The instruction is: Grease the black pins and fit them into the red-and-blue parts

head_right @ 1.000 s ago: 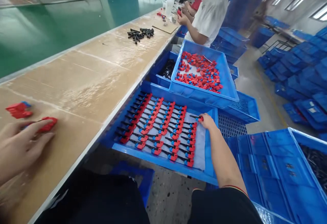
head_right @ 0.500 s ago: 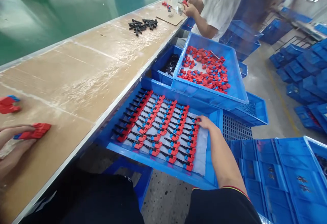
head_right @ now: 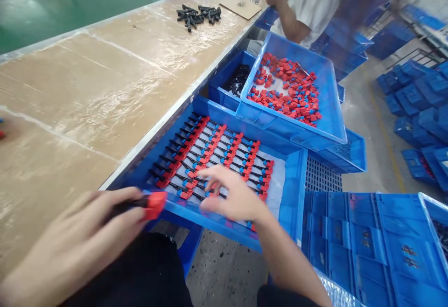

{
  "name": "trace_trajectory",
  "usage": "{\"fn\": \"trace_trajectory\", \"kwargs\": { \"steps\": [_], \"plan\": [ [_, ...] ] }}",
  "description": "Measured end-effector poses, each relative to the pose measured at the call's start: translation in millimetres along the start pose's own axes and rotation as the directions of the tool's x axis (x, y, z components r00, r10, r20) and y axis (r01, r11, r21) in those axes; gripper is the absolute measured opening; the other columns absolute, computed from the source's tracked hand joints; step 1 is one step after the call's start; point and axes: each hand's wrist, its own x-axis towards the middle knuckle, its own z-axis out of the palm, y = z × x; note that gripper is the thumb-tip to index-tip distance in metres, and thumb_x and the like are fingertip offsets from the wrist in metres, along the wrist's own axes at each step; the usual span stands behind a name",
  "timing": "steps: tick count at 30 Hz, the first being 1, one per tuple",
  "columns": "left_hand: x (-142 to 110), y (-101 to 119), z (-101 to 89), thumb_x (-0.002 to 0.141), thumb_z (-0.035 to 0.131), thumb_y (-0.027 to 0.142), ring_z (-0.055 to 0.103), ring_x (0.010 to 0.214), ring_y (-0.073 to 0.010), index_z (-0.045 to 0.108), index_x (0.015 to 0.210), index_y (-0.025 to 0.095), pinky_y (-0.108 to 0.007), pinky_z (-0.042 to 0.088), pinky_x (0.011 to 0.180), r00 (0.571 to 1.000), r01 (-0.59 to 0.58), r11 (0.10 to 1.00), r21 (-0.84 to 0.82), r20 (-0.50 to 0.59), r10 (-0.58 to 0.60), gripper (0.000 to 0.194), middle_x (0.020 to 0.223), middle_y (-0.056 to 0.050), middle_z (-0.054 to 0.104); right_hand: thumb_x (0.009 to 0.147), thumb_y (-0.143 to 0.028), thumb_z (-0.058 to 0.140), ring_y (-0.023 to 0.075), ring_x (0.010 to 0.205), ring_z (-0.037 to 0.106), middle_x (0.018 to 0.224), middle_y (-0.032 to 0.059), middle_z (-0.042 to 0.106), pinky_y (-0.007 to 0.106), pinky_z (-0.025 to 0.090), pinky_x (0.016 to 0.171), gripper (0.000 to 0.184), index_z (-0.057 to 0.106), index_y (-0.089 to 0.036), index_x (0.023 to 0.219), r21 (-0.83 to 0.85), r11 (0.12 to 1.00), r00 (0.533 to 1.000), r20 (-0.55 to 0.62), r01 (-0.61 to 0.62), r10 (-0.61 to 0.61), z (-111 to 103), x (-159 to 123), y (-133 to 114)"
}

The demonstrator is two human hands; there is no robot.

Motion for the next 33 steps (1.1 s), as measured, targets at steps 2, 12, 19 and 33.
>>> {"fn": "trace_trajectory", "kwargs": {
  "steps": [2, 12, 19, 33],
  "plan": [
    [32.9, 26.9, 19.7, 0.096, 0.047, 0.007, 0.064, 0.096, -0.0255, 0.063, 0.107, 0.021, -0.039, 0.055, 0.079, 0.979, -0.192, 0.969, 0.157, -0.043, 0.201, 0.025, 0.115, -0.013, 0.064, 0.086, -0.046, 0.074, 0.0161, 0.083, 0.067, 0.098, 0.0022, 0.07, 0.032, 0.057, 0.076, 0.034, 0.068, -0.026, 0.114, 0.226, 0.974, 0.996, 0.085, 0.014, -0.034, 31.9, 2.0, -18.7],
    [56.3, 27.9, 86.8, 0.102, 0.043, 0.01, 0.067, 0.085, -0.0194, 0.056, 0.096, 0.017, -0.03, 0.058, 0.071, 0.993, 0.002, 0.967, -0.256, 0.114, 0.028, 0.016, 0.1, -0.008, 0.065, 0.09, -0.031, 0.07, 0.0181, 0.092, 0.061, 0.107, 0.0057, 0.064, 0.035, 0.054, 0.082, 0.022, 0.063, -0.025, 0.11, 0.173, 0.984, 0.997, -0.069, -0.032, 0.044, 32.0, 2.2, 8.3],
    [55.8, 18.3, 98.4, 0.1, 0.056, 0.026, 0.065, 0.111, -0.0272, 0.049, 0.129, 0.02, -0.043, 0.057, 0.091, 0.962, 0.262, 0.905, -0.336, 0.163, -0.219, 0.03, 0.126, -0.013, 0.061, 0.094, -0.043, 0.063, 0.0211, 0.085, 0.069, 0.094, 0.0057, 0.071, 0.039, 0.057, 0.08, 0.026, 0.07, -0.023, 0.109, -0.088, 0.977, 0.953, -0.25, -0.196, 0.169, -22.0, 1.8, 73.1],
    [-65.0, 16.4, 94.0, 0.103, 0.047, 0.034, 0.054, 0.131, -0.0368, 0.058, 0.122, 0.025, -0.055, 0.05, 0.097, 0.869, 0.49, 0.872, 0.01, 0.069, -0.49, 0.024, 0.137, -0.015, 0.058, 0.097, -0.037, 0.064, 0.0219, 0.105, 0.067, 0.123, 0.0088, 0.066, 0.044, 0.059, 0.09, 0.033, 0.063, -0.016, 0.123, -0.193, 0.699, 0.631, -0.635, -0.688, 0.446, -150.8, -8.6, 261.7]
  ]
}}
